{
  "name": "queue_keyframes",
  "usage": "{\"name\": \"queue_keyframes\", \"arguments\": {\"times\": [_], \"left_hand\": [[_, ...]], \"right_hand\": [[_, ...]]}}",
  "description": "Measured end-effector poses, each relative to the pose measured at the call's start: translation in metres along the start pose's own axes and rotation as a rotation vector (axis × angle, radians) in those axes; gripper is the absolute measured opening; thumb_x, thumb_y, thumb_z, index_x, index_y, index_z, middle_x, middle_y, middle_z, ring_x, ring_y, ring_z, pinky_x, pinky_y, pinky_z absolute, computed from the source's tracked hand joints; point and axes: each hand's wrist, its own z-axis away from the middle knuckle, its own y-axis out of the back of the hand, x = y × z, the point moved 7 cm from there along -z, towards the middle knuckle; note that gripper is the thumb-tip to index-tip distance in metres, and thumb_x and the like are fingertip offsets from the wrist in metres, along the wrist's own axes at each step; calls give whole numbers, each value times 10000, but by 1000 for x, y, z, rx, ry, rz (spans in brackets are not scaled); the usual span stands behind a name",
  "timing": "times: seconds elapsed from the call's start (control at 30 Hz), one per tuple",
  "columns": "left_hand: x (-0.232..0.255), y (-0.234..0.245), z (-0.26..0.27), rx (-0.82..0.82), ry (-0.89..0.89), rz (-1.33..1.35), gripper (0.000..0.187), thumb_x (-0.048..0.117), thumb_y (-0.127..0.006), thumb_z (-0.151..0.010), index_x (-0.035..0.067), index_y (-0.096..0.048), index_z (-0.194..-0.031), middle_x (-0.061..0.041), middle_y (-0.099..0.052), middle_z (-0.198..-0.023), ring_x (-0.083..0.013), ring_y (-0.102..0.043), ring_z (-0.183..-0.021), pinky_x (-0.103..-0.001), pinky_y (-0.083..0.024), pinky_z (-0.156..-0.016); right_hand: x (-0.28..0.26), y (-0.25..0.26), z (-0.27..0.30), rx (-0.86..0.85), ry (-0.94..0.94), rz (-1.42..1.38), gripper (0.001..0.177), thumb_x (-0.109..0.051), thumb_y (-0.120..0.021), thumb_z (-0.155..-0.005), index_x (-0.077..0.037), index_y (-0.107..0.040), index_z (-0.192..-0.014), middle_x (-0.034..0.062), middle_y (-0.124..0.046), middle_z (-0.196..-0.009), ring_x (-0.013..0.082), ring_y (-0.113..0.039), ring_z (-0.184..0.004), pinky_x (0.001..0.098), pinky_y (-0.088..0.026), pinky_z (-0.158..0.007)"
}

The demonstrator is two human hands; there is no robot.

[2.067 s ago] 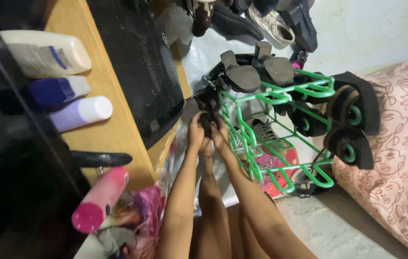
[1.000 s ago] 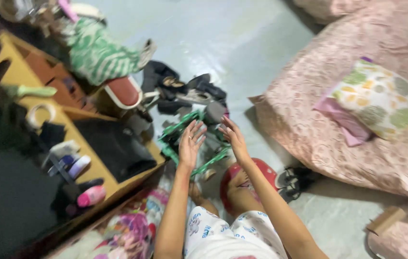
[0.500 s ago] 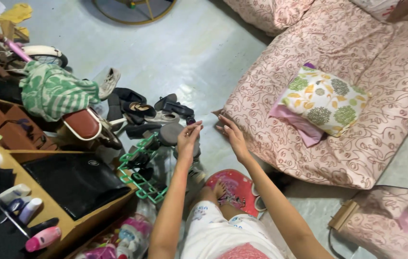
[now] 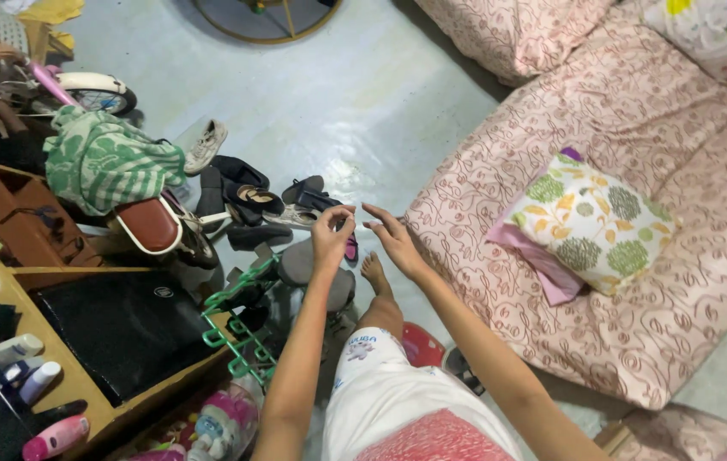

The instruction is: Organizing various shoes and sandals and placing them into a green shoe rack.

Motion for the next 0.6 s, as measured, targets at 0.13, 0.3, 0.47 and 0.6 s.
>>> {"name": "queue_keyframes", "arguments": {"times": [0.13,0.3,0.47,0.6], "left_hand": [[14,3,-45,88,17,-76,106,63,-735,-933,2,-705,-1014,-65,-736,-1008,-109,-671,-914,-271,-536,-831],[27,18,-94,181,25,-232,135,91,-784,-903,-10,-742,-983,-44,-746,-933,-115,-696,-877,-276,-542,-817],[27,38,-134,199,-166,-195,189,27,-649,-905,7,-687,-1089,-85,-649,-1184,-169,-656,-1090,-297,-513,-960],[19,57,-156,249,-179,-292,118,73,-612,-1020,32,-722,-1026,-106,-698,-1193,-198,-659,-1174,-319,-514,-1010]], "right_hand": [[-9,8,-57,-65,-24,32,460,-161,-491,-1056,-41,-496,-1500,103,-556,-1500,228,-618,-1281,339,-455,-1091],[6,11,-132,-122,-3,52,450,-161,-514,-1051,-38,-508,-1484,99,-574,-1483,220,-630,-1256,340,-475,-1075],[-18,1,-185,-153,-94,59,449,-155,-527,-1042,-39,-523,-1476,99,-582,-1471,203,-612,-1249,339,-465,-1066],[-2,-2,-225,-236,1,47,427,-151,-519,-1062,-26,-525,-1470,116,-584,-1472,208,-611,-1259,345,-492,-1078]]}}
